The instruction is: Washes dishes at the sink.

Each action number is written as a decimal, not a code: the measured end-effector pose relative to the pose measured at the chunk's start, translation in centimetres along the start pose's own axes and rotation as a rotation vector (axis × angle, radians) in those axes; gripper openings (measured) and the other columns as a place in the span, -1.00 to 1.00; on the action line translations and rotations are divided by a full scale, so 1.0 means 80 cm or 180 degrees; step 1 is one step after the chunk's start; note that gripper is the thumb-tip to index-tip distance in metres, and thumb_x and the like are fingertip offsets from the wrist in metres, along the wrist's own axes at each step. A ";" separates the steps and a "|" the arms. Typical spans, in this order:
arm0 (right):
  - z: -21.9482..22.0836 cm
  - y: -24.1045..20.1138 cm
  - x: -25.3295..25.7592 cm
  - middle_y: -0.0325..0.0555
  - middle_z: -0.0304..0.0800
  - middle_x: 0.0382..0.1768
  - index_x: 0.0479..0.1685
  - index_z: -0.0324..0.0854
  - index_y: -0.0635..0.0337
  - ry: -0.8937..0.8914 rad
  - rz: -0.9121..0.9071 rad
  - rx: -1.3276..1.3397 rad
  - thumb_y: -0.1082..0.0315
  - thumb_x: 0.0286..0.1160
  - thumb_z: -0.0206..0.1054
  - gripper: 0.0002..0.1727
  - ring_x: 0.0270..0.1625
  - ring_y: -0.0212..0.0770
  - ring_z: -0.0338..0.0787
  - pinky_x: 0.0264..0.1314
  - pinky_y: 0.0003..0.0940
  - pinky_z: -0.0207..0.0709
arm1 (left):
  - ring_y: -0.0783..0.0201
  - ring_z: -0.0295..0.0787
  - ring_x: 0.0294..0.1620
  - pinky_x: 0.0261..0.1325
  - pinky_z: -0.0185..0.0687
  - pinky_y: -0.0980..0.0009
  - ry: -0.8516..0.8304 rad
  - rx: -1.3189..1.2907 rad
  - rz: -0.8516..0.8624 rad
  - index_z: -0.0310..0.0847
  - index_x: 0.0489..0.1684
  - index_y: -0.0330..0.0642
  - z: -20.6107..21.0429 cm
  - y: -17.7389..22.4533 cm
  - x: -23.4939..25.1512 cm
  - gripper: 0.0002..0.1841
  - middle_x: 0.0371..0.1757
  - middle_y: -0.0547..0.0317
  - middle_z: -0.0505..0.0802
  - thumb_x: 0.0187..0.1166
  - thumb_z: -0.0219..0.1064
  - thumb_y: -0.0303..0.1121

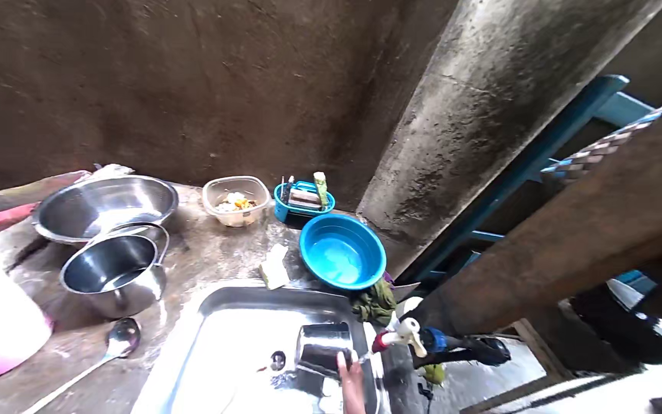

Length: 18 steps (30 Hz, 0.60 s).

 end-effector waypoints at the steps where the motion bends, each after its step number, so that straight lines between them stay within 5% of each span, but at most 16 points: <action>1: -0.019 0.005 0.007 0.47 0.56 0.32 0.54 0.26 0.66 0.0343 0.0092 0.0332 0.47 0.77 0.05 -0.52 0.30 0.01 0.60 0.45 -0.14 0.43 | -0.10 0.47 0.58 0.56 0.39 0.01 -0.0176 -0.0421 -0.0465 0.29 0.63 -0.48 0.031 -0.003 0.005 -0.53 0.61 -0.36 0.50 0.87 -0.04 -0.35; 3: -0.045 0.010 0.014 0.07 0.61 -0.08 0.40 0.36 0.56 0.0785 0.0199 0.0791 0.37 0.87 -0.09 -0.60 -0.11 -0.35 0.63 0.03 -0.43 0.56 | -0.14 0.34 0.71 0.67 0.23 -0.07 -0.0390 -0.1035 -0.1103 0.16 0.75 -0.36 0.096 -0.006 0.014 -0.43 0.73 -0.29 0.40 0.93 -0.25 -0.15; 4: -0.053 0.012 0.014 0.00 0.59 -0.11 0.39 0.35 0.52 0.0791 0.0233 0.1121 0.29 0.90 -0.17 -0.56 -0.13 -0.40 0.64 0.00 -0.45 0.60 | -0.17 0.32 0.72 0.70 0.19 -0.05 -0.0477 -0.1315 -0.1271 0.06 0.78 -0.37 0.128 -0.003 0.020 -0.38 0.73 -0.33 0.37 0.93 -0.36 -0.09; 6: -0.062 0.018 0.012 0.03 0.65 -0.07 0.41 0.34 0.41 0.0913 0.0589 0.1781 0.08 0.95 -0.26 -0.46 -0.11 -0.30 0.70 -0.02 -0.32 0.64 | -0.10 0.54 0.47 0.49 0.41 0.03 -0.0383 -0.1790 -0.1483 0.13 0.72 -0.37 0.181 0.002 0.037 -0.34 0.55 -0.33 0.54 0.92 -0.42 0.00; 8: -0.066 0.019 0.006 0.10 0.62 0.21 0.60 0.25 0.26 0.0968 0.0910 0.2301 -0.05 0.93 -0.34 -0.37 0.14 -0.20 0.69 0.19 -0.22 0.61 | 0.18 0.67 -0.06 -0.01 0.62 0.24 -0.0222 -0.2019 -0.1468 0.37 0.45 -0.25 0.216 0.017 0.053 -0.42 0.06 -0.05 0.71 0.91 -0.37 0.01; 9: -0.068 0.016 0.004 0.11 0.55 0.38 0.68 0.19 0.20 0.0938 0.0973 0.2502 -0.08 0.92 -0.39 -0.34 0.30 -0.16 0.64 0.33 -0.18 0.55 | 0.28 0.66 -0.12 -0.08 0.62 0.32 -0.0156 -0.1981 -0.1413 0.40 0.39 -0.19 0.224 0.034 0.056 -0.48 0.00 0.05 0.71 0.92 -0.33 -0.02; 12: -0.072 0.012 0.004 0.10 0.42 0.55 0.75 0.11 0.09 0.0940 0.0999 0.2826 -0.16 0.88 -0.46 -0.29 0.49 -0.08 0.53 0.47 -0.07 0.46 | 0.36 0.61 -0.12 -0.02 0.59 0.39 -0.0092 -0.1285 -0.0741 0.43 0.37 -0.33 0.224 0.065 0.066 -0.63 -0.02 0.05 0.70 0.92 -0.13 -0.26; 15: -0.065 0.013 0.005 0.07 0.49 0.46 0.68 0.19 0.04 0.0978 0.1150 0.3021 -0.22 0.84 -0.44 -0.29 0.42 -0.05 0.56 0.36 0.01 0.50 | 0.01 0.67 0.20 0.36 0.51 0.07 -0.0169 -0.0375 -0.0617 0.59 0.27 -0.50 0.223 0.087 0.110 -0.54 0.21 -0.32 0.74 0.86 0.09 -0.17; 18: -0.062 0.029 0.006 0.23 0.49 0.33 0.64 0.17 0.14 0.0766 0.1651 0.2669 -0.20 0.84 -0.48 -0.27 0.19 0.05 0.58 0.12 0.02 0.49 | 0.13 0.76 0.01 0.26 0.58 0.13 -0.0072 0.0016 -0.0072 0.78 -0.06 -0.45 0.224 0.093 0.151 -0.62 -0.04 -0.18 0.86 0.79 0.22 -0.22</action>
Point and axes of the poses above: each hand's wrist, its own x-axis towards the middle knuckle, its own z-axis out of the palm, y = z × x, the point moved 4 cm from there along x, towards the middle knuckle
